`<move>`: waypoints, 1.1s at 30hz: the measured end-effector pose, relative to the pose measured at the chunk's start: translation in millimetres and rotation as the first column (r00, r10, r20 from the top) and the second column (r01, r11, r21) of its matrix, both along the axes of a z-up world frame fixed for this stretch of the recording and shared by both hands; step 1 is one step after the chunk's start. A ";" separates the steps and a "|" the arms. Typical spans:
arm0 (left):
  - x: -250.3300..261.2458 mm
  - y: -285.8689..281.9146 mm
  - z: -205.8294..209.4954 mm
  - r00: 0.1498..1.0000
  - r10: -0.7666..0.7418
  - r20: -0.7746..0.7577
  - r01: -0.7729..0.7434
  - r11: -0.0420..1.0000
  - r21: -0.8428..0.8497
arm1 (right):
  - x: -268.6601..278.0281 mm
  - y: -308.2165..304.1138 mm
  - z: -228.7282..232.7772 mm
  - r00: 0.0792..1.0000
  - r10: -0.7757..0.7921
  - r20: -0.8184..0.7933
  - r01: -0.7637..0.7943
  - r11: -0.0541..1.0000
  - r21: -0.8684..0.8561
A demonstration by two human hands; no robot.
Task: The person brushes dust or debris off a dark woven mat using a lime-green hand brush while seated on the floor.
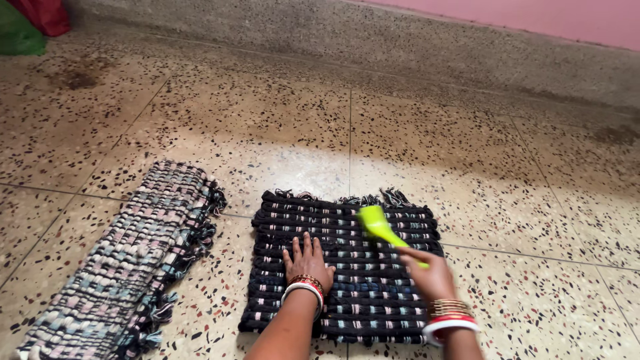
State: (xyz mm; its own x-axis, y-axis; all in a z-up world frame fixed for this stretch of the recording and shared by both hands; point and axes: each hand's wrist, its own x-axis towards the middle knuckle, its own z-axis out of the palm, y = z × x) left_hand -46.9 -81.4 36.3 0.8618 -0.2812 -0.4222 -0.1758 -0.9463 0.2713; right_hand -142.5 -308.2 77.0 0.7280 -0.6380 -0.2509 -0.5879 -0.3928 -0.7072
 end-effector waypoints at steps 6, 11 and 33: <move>2.8 4.3 -0.4 0.999 -0.032 0.002 0.032 0.999 -0.002 | -34.5 -67.8 9.5 0.973 -0.228 -0.026 0.222 0.964 -0.145; 0.5 0.6 -5.6 0.999 -0.016 0.037 0.016 1.000 0.000 | 0.6 16.5 7.0 0.999 0.017 0.028 -0.020 0.992 0.121; -32.5 54.2 28.1 0.985 0.057 -0.165 -0.039 0.993 0.113 | -57.8 -43.6 19.0 0.989 0.123 -0.084 -0.109 0.982 0.157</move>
State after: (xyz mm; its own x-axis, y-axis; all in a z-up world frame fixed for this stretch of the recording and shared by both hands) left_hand -79.4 -27.2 64.4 0.7874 -0.1854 -0.5879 -0.0901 -0.9781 0.1878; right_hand -200.3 -351.8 96.0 0.7637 -0.4999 -0.4084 -0.6107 -0.3546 -0.7080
